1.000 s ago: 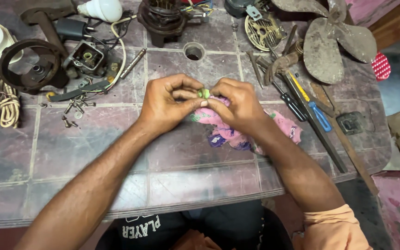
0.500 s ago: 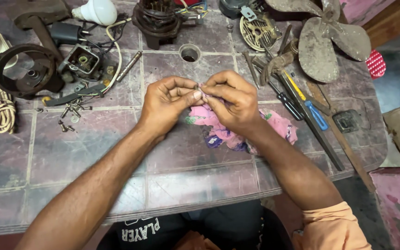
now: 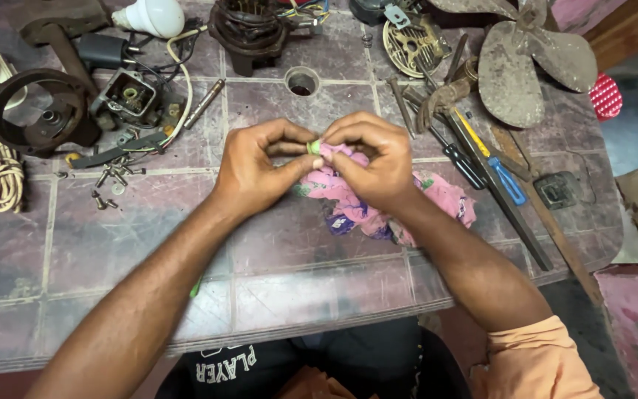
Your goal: Repairing a small electronic bulb and fan components on a workbench.
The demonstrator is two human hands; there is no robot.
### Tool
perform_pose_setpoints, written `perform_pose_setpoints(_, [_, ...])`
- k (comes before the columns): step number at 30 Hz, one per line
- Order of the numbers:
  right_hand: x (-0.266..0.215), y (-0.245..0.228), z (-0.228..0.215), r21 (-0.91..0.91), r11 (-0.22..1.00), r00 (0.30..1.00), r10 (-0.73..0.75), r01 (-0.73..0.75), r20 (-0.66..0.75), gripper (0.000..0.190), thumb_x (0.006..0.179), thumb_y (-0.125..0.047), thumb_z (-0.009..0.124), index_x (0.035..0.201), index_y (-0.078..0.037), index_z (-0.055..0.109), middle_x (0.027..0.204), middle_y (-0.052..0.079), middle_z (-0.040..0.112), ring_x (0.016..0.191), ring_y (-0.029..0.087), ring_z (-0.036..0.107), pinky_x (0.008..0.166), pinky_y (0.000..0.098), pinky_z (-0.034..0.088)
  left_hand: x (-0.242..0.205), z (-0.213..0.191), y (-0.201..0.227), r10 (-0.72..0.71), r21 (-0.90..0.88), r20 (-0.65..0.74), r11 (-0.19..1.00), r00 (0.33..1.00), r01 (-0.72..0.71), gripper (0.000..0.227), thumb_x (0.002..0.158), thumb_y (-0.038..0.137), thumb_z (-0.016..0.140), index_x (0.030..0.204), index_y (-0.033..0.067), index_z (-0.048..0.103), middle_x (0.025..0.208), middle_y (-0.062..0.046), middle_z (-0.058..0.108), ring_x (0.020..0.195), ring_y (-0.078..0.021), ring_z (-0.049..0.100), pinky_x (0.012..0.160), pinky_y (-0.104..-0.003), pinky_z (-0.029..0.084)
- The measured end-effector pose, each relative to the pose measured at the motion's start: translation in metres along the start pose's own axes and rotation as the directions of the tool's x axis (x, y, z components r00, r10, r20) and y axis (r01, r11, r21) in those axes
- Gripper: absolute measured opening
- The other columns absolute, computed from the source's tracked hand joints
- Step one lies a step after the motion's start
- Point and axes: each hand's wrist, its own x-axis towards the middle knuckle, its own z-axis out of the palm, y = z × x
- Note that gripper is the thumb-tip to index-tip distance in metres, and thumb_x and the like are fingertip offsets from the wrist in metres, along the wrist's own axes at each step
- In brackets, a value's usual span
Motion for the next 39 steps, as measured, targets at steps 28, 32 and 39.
perform_pose_setpoints(28, [0.009, -0.01, -0.005, -0.089, 0.994, 0.998, -0.069, 0.068, -0.006, 0.019, 0.09, 0.008, 0.073, 0.109, 0.005, 0.07, 0.11, 0.016, 0.072, 0.102, 0.024, 0.073, 0.09, 0.0315, 0.06, 0.002, 0.008, -0.025, -0.017, -0.339, 0.028, 0.94, 0.999, 0.025, 0.026, 0.094, -0.004, 0.072, 0.119, -0.0035, 0.063, 0.111, -0.013, 0.075, 0.102, -0.0146, 0.074, 0.093, -0.028, 0.062])
perform_pose_setpoints(32, [0.008, -0.008, -0.007, -0.136, 0.98, 0.99, -0.14, 0.142, 0.026, 0.022, 0.085, 0.006, 0.077, 0.105, 0.005, 0.068, 0.106, 0.016, 0.071, 0.098, 0.025, 0.072, 0.086, 0.0327, 0.058, 0.0, 0.009, -0.02, -0.048, -0.22, 0.059, 0.974, 0.997, 0.06, 0.025, 0.092, -0.001, 0.078, 0.114, -0.0042, 0.066, 0.102, -0.011, 0.076, 0.093, -0.0126, 0.073, 0.082, -0.026, 0.061])
perform_pose_setpoints(39, [0.001, -0.008, -0.001, -0.252, 0.949, 0.976, -0.21, 0.188, -0.063, 0.017, 0.083, 0.006, 0.081, 0.092, 0.003, 0.066, 0.094, 0.015, 0.07, 0.083, 0.023, 0.07, 0.072, 0.0317, 0.056, 0.002, 0.006, -0.021, -0.077, -0.178, 0.118, 0.979, 0.99, 0.097, 0.03, 0.093, 0.005, 0.077, 0.122, -0.0001, 0.07, 0.099, -0.009, 0.074, 0.089, -0.0106, 0.07, 0.078, -0.025, 0.058])
